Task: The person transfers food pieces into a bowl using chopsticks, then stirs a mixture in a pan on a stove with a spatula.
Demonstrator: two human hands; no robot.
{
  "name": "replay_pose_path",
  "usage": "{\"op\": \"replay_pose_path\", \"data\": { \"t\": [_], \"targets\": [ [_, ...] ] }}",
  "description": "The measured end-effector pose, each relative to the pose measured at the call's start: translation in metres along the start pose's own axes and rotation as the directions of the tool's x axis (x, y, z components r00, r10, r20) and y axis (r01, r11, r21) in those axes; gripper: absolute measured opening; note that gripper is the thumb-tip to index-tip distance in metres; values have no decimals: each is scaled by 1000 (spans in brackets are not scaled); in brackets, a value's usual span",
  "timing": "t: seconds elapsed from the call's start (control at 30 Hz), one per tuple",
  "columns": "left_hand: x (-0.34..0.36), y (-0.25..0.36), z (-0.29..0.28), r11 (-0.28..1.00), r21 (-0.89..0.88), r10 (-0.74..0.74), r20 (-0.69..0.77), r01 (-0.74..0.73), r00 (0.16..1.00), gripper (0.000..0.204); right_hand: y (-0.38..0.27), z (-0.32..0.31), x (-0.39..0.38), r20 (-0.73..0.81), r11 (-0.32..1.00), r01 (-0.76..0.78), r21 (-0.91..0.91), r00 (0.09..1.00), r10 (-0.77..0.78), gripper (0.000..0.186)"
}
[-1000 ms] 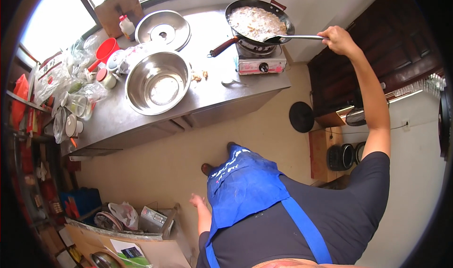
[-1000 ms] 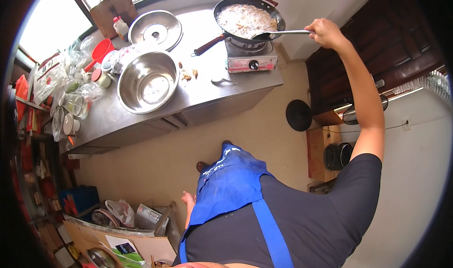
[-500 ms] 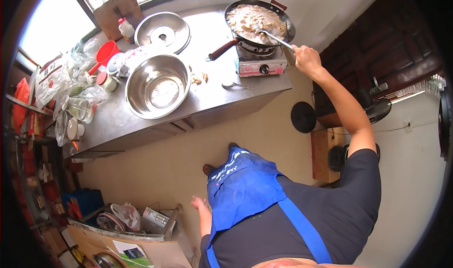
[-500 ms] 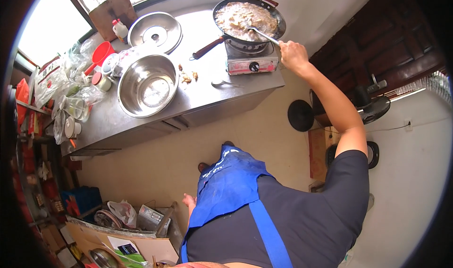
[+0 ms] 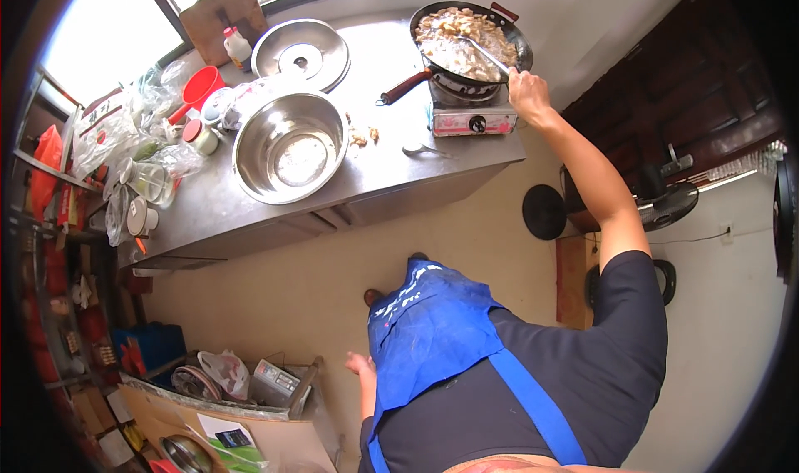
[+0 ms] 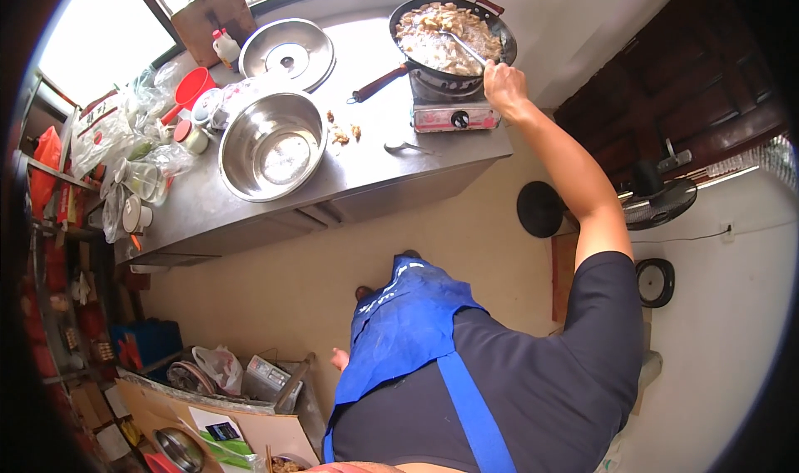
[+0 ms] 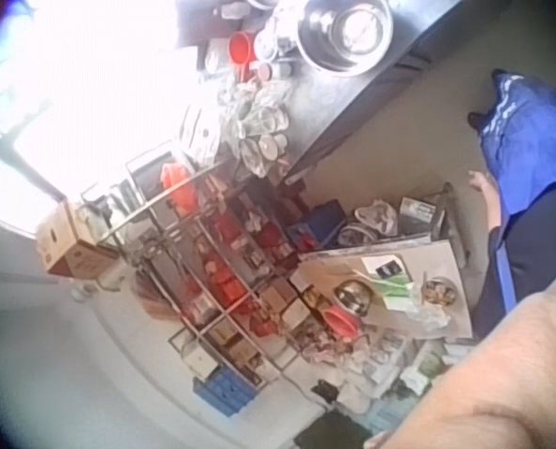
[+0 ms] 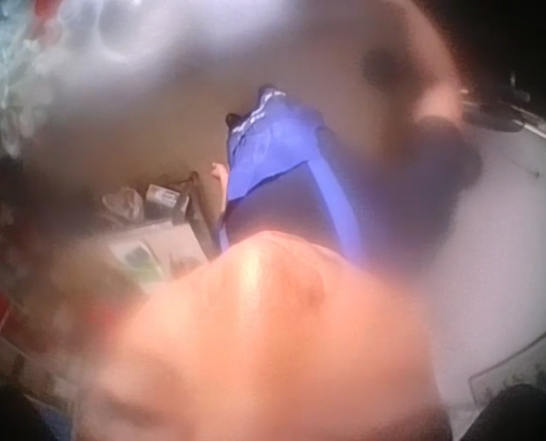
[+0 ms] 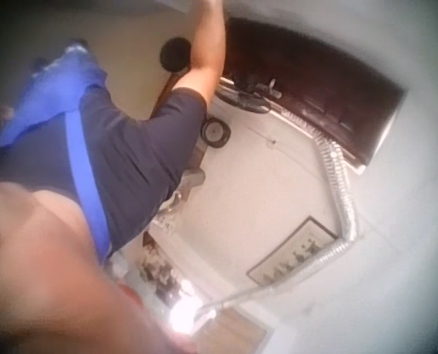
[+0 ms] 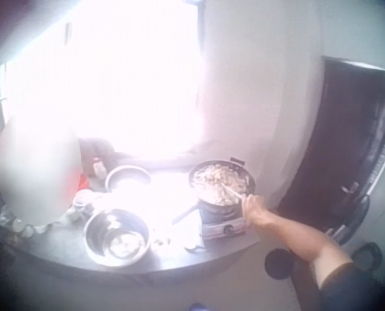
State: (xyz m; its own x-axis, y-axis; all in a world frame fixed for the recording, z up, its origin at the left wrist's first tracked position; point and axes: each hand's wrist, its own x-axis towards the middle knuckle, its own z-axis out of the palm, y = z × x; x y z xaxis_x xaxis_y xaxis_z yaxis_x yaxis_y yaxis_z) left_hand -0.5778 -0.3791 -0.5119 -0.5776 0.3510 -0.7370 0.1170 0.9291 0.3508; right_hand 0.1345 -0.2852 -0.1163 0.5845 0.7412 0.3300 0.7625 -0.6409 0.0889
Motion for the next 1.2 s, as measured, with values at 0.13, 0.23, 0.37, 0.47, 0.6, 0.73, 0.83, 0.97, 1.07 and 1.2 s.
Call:
{"op": "replay_pose_path", "data": {
  "t": [0.13,0.23,0.37,0.47,0.6,0.73,0.83,0.97,1.07,1.2],
  "targets": [
    [-2,-7,0,998,-20,66,-49,-67,997,43,16,-1,16,-48,997,-31,69,998,35,29],
    [6,-9,-5,1000,-17,25,-6,-25,1000,42,22,-10,22,-24,995,-53,86,998,55,26],
    [4,-3,-9,999,-25,38,58,-36,998,44,27,-37,22,72,943,-211,256,977,199,21],
    [4,0,-2,995,-80,63,4,-62,998,51,33,-62,19,115,910,-272,312,962,248,21],
    [26,-2,10,981,-165,99,-11,-100,995,57,46,-90,15,175,883,-319,343,946,274,30],
    [51,-8,20,976,-160,159,39,-151,987,56,54,-100,9,97,856,-341,389,939,330,25],
    [60,-5,28,984,-121,142,71,-133,987,53,60,-93,4,-77,959,-210,189,971,228,26],
    [64,-2,35,976,-154,161,37,-154,986,50,60,-79,0,-99,967,-241,82,963,249,28],
    [62,-3,34,971,-188,158,39,-148,987,48,72,-59,4,-96,959,-273,70,956,279,28],
    [58,-8,27,969,-212,132,7,-127,991,46,90,-30,17,-6,925,-360,118,932,363,29]
  ]
}}
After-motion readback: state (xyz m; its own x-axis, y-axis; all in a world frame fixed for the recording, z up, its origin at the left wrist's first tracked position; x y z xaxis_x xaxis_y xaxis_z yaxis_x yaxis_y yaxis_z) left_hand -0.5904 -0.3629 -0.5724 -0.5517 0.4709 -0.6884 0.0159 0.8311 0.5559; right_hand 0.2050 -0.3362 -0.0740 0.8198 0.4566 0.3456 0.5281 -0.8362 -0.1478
